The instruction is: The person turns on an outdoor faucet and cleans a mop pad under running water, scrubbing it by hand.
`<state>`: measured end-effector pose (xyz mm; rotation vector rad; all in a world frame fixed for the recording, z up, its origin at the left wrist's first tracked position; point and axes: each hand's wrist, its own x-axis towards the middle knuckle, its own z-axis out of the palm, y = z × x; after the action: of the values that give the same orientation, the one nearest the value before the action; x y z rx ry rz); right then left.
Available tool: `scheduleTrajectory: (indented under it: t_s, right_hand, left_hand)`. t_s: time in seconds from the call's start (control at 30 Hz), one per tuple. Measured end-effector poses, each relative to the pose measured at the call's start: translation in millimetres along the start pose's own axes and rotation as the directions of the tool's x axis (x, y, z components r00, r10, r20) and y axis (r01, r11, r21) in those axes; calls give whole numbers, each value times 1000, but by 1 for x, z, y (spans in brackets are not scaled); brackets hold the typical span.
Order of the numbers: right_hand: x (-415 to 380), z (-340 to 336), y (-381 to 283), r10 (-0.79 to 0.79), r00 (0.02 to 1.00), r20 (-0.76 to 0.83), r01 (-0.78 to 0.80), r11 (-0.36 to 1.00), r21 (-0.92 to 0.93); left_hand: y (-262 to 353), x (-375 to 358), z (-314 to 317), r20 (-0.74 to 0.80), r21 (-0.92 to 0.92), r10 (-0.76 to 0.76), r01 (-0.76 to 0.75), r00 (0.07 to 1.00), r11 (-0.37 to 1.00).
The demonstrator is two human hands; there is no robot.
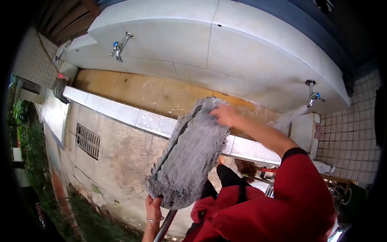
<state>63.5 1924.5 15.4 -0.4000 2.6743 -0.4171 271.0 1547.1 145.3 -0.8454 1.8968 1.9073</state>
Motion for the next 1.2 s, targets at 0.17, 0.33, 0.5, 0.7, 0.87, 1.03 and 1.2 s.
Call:
scheduleTrajectory:
  t_s: [0.17, 0.33, 0.5, 0.7, 0.87, 1.03, 1.2]
  right_hand:
    - [-22, -29, -32, 34, 987, -159, 35, 910, 412]
    - [-61, -15, -158, -606, 776, -177, 611, 650, 451]
    - [-25, -12, -2, 17, 1000, -5, -16, 1000, 22]
    - [-34, -12, -113, -359, 874, -328, 486, 618, 618]
    - [-23, -13, -173, -675, 724, -140, 647, 594, 479]
    - [31, 12, 41, 34, 997, 73, -42, 992, 119]
    - [21, -22, -26, -11, 984, -175, 85, 902, 423]
  left_hand:
    - [0, -1, -2, -16, 53, 2, -2, 1000, 999]
    - [6, -5, 6, -51, -1, -4, 4, 999, 1000]
    - [5, -2, 5, -66, -30, -21, 19, 998, 999]
    - [-3, -4, 0, -71, 10, -9, 10, 997, 1000]
    - [4, -10, 6, -114, 26, -1, 4, 994, 1000]
    - [3, -5, 2, -46, 23, -18, 19, 999, 1000]
    - [8, -7, 9, -103, 27, -13, 16, 995, 1000]
